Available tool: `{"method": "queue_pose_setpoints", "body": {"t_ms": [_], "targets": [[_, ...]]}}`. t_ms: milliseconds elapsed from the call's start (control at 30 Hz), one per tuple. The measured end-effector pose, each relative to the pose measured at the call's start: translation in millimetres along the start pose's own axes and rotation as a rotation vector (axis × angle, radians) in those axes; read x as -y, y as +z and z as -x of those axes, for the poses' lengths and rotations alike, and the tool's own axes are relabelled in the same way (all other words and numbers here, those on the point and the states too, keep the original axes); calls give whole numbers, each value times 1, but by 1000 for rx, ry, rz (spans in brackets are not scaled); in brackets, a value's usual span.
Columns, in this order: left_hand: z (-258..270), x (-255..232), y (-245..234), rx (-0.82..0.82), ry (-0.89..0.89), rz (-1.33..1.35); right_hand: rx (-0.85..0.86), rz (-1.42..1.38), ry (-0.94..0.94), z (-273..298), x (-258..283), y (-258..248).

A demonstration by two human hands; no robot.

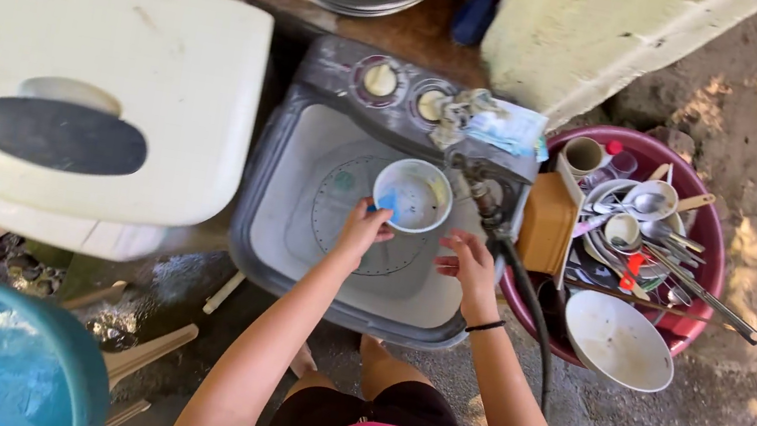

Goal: Washing a cup and a small cloth using water and detergent.

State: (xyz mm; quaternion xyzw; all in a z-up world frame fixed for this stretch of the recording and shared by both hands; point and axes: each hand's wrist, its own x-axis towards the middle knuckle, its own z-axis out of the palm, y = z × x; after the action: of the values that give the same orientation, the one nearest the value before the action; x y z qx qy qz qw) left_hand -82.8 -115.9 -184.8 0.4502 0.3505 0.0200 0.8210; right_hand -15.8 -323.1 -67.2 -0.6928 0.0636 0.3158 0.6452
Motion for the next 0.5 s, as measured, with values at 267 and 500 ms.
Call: {"method": "queue_pose_setpoints", "body": {"t_ms": [267, 500], "targets": [[-26, -2, 20, 14, 11, -121, 105, 260, -135, -17, -10, -31], [-36, -11, 16, 68, -50, -176, 31, 360, -288, -12, 17, -5]]}}
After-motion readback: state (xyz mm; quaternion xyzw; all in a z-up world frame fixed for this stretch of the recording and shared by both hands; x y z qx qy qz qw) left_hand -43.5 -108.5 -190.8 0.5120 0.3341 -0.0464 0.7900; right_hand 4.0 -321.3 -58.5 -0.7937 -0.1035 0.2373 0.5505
